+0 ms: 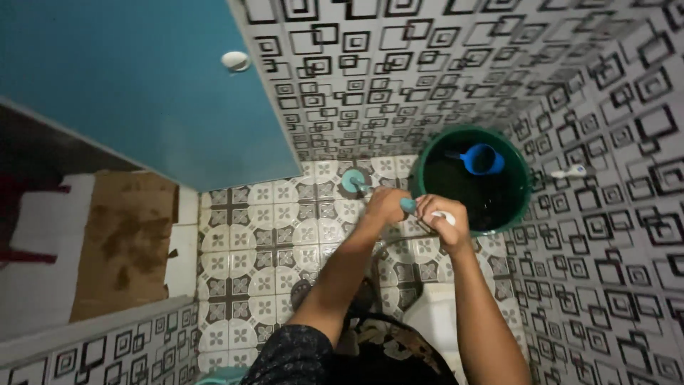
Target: Scrubbing the floor and walls of a bathroom using a brush.
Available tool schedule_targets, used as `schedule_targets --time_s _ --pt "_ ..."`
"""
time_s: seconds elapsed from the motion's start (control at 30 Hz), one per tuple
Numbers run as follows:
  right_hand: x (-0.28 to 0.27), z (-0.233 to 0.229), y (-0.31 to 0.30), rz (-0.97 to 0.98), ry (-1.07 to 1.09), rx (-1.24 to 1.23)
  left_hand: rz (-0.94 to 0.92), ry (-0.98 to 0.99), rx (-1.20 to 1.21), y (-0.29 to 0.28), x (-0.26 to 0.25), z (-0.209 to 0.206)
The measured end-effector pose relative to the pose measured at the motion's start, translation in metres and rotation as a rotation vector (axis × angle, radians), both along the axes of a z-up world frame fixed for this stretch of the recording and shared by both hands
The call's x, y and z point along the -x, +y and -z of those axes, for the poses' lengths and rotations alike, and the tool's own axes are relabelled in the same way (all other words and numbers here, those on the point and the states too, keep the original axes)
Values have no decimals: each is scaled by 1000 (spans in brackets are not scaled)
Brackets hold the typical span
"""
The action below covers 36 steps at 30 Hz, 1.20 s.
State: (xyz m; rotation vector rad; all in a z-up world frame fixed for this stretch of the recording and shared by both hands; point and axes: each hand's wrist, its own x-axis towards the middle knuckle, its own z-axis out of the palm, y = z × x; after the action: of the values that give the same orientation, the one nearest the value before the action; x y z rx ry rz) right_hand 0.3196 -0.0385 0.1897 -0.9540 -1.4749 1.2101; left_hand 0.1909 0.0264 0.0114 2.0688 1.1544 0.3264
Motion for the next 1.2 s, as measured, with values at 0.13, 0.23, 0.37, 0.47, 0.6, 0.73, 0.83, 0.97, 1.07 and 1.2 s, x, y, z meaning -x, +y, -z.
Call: schedule_targets --time_s 0.13,0.23,0.37,0.47,0.6,0.73,0.83,0.97,1.07,1.2 --pt "24 14 15 -68 4 -3 -101 3 36 6 39 -13" --pt "38 21 19 -101 15 -24 -184 -26 20 6 60 -6" --pt "36 32 13 -117 72 36 -164 6 -19 4 64 -5" --pt "17 38 10 -99 34 68 -169 -31 17 2 44 7" --pt "-12 24 0 -22 -9 71 -64 -62 130 0 1 20" --pt "-35 7 -8 24 -27 75 -34 -71 173 -6 -34 -10" --pt "-44 -13 -10 83 -267 54 -69 -231 167 -10 -61 -8" --pt "-49 -7 -12 71 -513 -36 -43 -397 129 -11 -78 7" --pt "-53 -5 -15 80 -492 28 -26 -382 142 -10 -82 5" --pt "-59 -7 -17 46 -248 39 86 -285 -43 -5 -95 26"
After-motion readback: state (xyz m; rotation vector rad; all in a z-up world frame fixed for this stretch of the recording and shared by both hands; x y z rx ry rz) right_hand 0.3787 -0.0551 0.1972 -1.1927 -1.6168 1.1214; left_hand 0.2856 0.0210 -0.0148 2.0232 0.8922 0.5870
